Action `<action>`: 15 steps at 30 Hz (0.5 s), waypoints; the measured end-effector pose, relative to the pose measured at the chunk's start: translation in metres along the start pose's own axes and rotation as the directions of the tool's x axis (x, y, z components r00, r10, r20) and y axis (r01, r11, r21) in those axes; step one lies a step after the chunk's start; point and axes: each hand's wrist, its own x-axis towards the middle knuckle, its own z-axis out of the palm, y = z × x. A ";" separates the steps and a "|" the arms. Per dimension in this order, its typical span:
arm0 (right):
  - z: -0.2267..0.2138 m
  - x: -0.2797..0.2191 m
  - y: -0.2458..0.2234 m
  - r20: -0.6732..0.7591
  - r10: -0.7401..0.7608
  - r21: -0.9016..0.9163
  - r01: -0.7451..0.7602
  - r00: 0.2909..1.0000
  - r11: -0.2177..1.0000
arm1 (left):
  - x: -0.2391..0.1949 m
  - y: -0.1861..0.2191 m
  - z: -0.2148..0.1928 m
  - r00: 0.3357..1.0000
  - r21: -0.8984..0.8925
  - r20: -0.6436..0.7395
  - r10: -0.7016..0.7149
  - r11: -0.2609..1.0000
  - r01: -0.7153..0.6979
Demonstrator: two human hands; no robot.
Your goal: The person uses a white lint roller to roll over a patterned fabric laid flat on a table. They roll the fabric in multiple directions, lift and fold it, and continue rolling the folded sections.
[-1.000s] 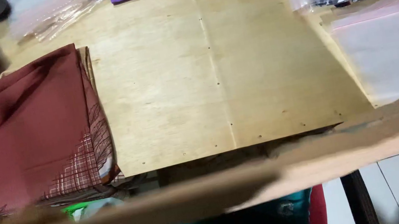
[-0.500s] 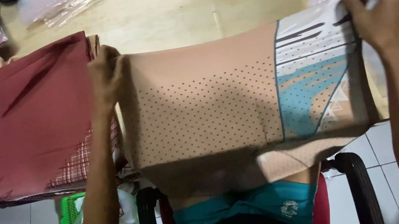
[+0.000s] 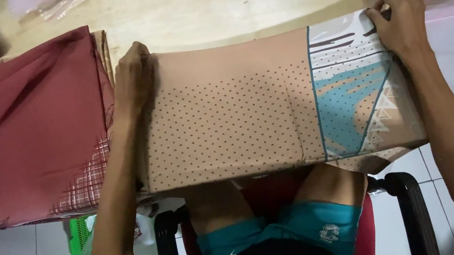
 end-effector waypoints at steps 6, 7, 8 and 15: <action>0.004 -0.003 0.000 -0.029 -0.019 -0.126 0.016 0.999 0.992 | 0.011 -0.036 0.017 0.988 -0.033 -0.016 0.155 0.987 -0.156; 0.001 -0.005 -0.003 -0.030 -0.017 -0.127 0.013 0.999 0.992 | 0.008 -0.010 0.007 0.987 -0.034 -0.015 0.157 0.987 -0.157; -0.003 -0.006 -0.007 -0.074 -0.063 -0.129 0.053 0.995 0.990 | 0.004 0.016 -0.004 0.999 0.053 0.023 -0.034 0.998 0.033; -0.076 -0.012 -0.115 -0.221 -0.113 0.126 0.143 0.969 0.982 | -0.093 0.078 -0.029 0.978 0.148 0.150 0.145 0.975 -0.167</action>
